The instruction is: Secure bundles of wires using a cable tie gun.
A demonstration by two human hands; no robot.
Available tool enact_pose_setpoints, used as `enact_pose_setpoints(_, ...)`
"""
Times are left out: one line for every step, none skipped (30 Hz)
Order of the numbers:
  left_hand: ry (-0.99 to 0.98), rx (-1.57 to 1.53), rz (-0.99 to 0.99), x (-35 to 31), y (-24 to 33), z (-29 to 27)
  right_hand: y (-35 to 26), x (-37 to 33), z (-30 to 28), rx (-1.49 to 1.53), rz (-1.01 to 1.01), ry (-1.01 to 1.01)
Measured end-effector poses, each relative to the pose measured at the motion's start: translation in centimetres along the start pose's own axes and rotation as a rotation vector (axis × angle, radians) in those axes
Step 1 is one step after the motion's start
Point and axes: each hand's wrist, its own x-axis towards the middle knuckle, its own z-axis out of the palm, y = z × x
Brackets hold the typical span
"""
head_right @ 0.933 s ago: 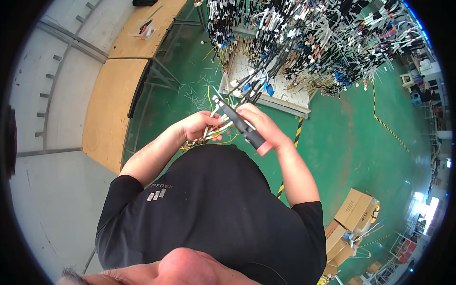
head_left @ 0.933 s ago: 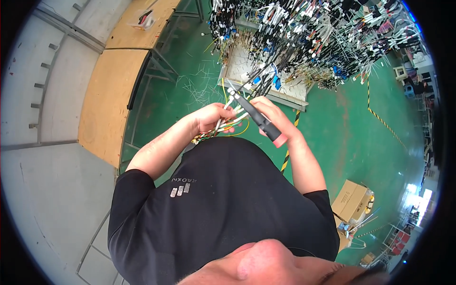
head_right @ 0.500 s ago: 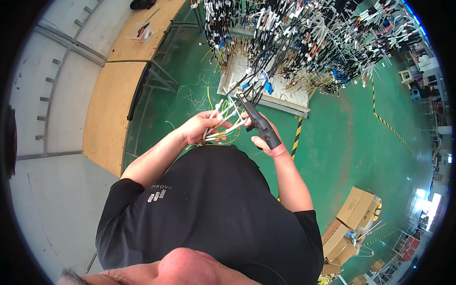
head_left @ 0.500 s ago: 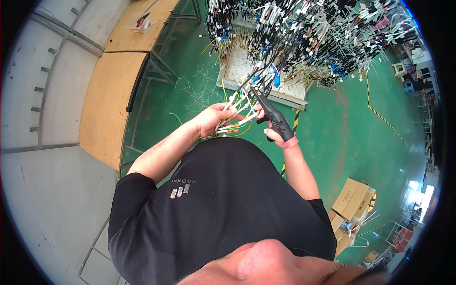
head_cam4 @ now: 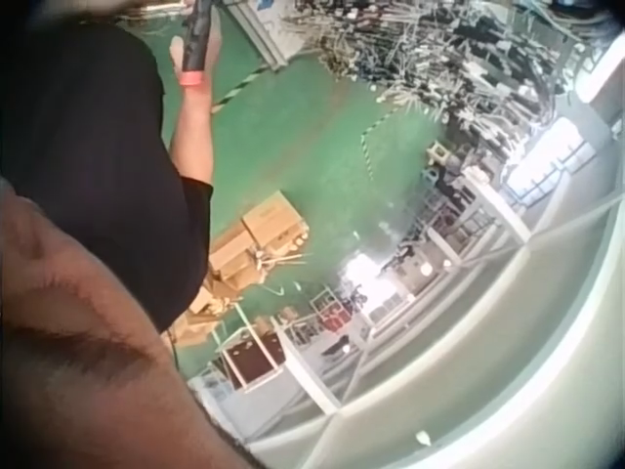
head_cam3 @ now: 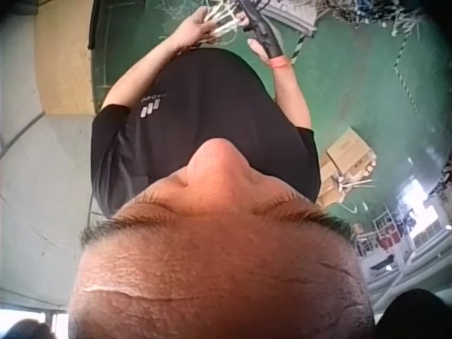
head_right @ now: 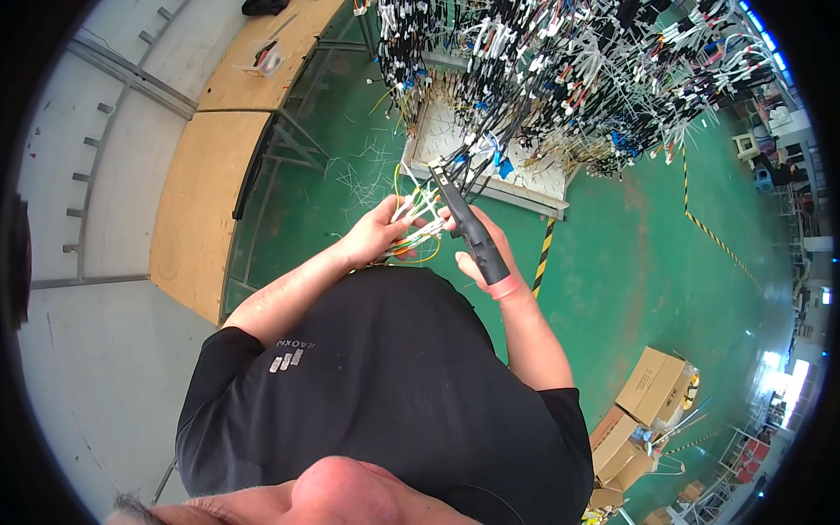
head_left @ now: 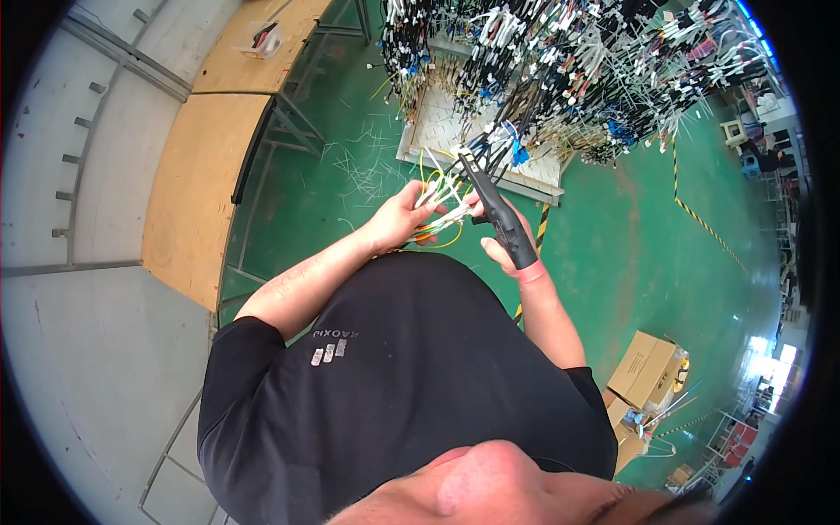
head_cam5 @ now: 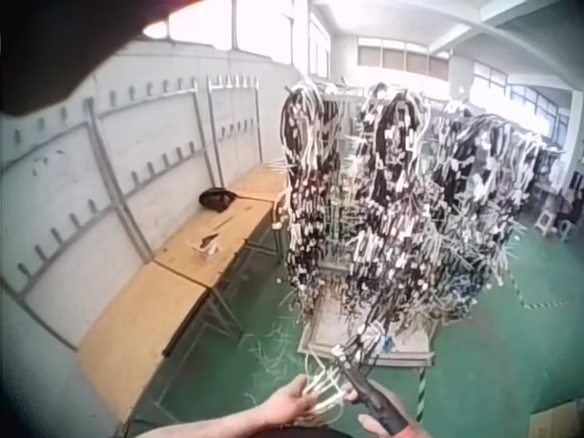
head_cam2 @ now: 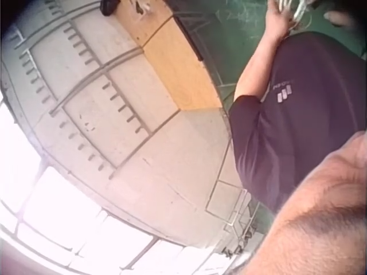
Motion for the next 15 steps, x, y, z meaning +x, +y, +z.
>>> enact_pose_setpoints(-0.001,0.052,0.077,0.5,-1.0,-0.2,-0.5,0.2,0.0,-0.063,0.021,-0.009)
enact_pose_setpoints(0.0,0.053,0.079,0.3,-1.2,-0.2,-0.7,0.3,0.2,-0.126,0.042,-0.014)
enact_pose_setpoints(0.03,0.11,0.154,0.0,-1.4,-0.1,-0.6,0.4,0.3,-0.144,0.032,-0.007)
enact_pose_setpoints(0.061,0.167,0.23,-0.2,-1.6,-0.2,-0.4,0.5,0.2,-0.144,0.028,-0.009)
enact_pose_setpoints(0.045,0.139,0.295,-0.5,-1.3,-0.4,-0.1,0.5,-0.1,-0.127,0.029,-0.022)
enact_pose_setpoints(0.045,0.141,0.297,-0.9,-1.1,-0.4,0.3,0.5,-0.2,-0.111,0.029,-0.035)
enact_pose_setpoints(0.071,0.153,0.318,-1.4,-1.0,-0.3,0.6,0.4,-0.2,-0.111,0.027,-0.034)
enact_pose_setpoints(0.1,0.164,0.339,-1.7,-0.9,-0.4,0.9,0.3,-0.2,-0.105,0.027,-0.032)
enact_pose_setpoints(0.101,0.164,0.342,-1.6,-1.3,-0.8,1.1,0.2,-0.2,-0.098,0.027,-0.029)
enact_pose_setpoints(0.061,0.133,0.37,-1.2,-2.2,-1.4,1.1,0.2,-0.1,-0.099,0.026,-0.03)
enact_pose_setpoints(0.023,0.1,0.4,-0.8,-3.3,-2.2,1.1,0.2,-0.1,-0.082,0.03,-0.028)
enact_pose_setpoints(-0.045,0.054,0.298,-0.5,-3.8,-3.1,1.2,0.1,0.0,-0.065,0.036,-0.021)
enact_pose_setpoints(-0.074,0.174,0.363,-0.3,-4.4,-4.0,1.2,0.1,0.4,-0.066,0.036,-0.022)
enact_pose_setpoints(-0.104,0.295,0.427,-0.6,-3.8,-4.0,1.4,0.1,0.8,0.002,0.014,0.027)
enact_pose_setpoints(-0.1,0.247,0.497,-0.7,-3.4,-3.3,1.6,0.1,1.2,0.069,-0.007,0.076)
